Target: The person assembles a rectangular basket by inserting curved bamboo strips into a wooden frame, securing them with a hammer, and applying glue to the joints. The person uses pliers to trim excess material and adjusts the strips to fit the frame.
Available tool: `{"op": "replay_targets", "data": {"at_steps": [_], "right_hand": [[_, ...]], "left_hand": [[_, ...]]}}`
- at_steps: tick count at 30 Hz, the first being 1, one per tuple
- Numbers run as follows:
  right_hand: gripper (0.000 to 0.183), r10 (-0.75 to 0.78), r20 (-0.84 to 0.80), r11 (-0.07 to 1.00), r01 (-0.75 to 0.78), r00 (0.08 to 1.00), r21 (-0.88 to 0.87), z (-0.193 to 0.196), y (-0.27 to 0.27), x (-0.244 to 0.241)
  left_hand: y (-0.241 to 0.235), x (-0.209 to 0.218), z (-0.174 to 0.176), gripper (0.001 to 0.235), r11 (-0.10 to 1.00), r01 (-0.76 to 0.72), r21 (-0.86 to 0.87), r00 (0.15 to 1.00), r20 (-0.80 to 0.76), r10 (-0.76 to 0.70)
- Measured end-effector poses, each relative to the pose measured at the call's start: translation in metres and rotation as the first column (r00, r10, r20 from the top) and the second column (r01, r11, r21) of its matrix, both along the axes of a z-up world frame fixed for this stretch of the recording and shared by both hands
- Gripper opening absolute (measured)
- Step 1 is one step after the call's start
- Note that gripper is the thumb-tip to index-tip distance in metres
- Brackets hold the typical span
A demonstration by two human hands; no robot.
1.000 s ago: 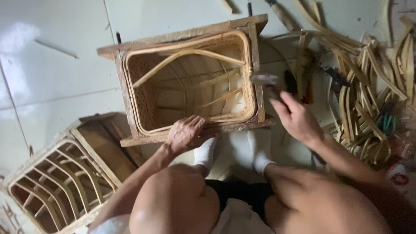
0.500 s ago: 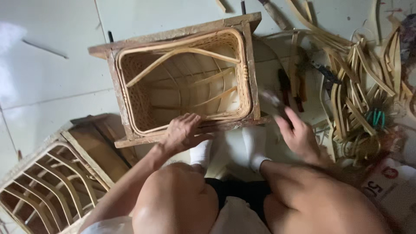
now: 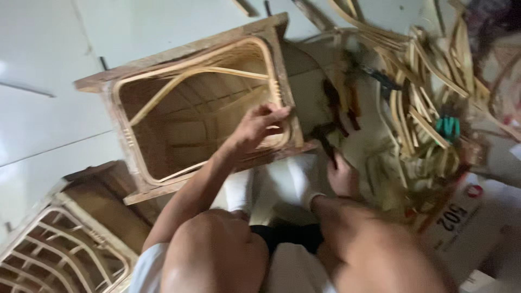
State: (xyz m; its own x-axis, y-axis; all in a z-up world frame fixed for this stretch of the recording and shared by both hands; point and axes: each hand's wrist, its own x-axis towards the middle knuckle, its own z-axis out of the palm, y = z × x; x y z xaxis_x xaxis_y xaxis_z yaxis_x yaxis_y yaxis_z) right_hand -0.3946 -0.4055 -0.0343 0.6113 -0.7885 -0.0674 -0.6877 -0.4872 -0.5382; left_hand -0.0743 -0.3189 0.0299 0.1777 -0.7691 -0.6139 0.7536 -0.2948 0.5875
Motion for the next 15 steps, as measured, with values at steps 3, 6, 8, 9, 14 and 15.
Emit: {"op": "replay_targets", "data": {"at_steps": [3, 6, 8, 9, 14, 15], "right_hand": [[0.041, 0.066, -0.024, 0.998, -0.066, 0.997, 0.004, -0.006, -0.015, 0.011], [0.042, 0.102, 0.013, 0.995, -0.102, 0.995, -0.023, -0.017, -0.021, 0.021], [0.043, 0.094, -0.063, 0.995, -0.092, 0.994, 0.043, -0.03, -0.023, 0.022], [0.046, 0.092, -0.085, 0.994, -0.087, 0.992, 0.061, -0.036, -0.022, 0.018], [0.066, 0.084, -0.089, 0.996, -0.085, 0.992, -0.005, -0.069, -0.069, 0.01], [0.071, 0.105, -0.101, 0.994, -0.109, 0.989, -0.033, -0.074, -0.085, 0.009]], "left_hand": [[-0.003, 0.0, -0.011, 0.022, 0.997, -0.052, -0.053, 0.999, -0.004, 0.052], [-0.005, 0.003, -0.02, 0.02, 0.99, -0.136, -0.026, 0.99, -0.045, 0.135], [-0.006, 0.004, -0.027, 0.02, 0.99, -0.134, -0.033, 0.989, -0.064, 0.131], [-0.006, 0.003, -0.03, 0.021, 0.99, -0.137, -0.036, 0.988, -0.075, 0.134], [-0.009, 0.008, -0.037, 0.019, 0.977, -0.212, -0.015, 0.975, -0.074, 0.21], [-0.01, 0.01, -0.037, 0.018, 0.974, -0.222, -0.032, 0.973, -0.068, 0.22]]}}
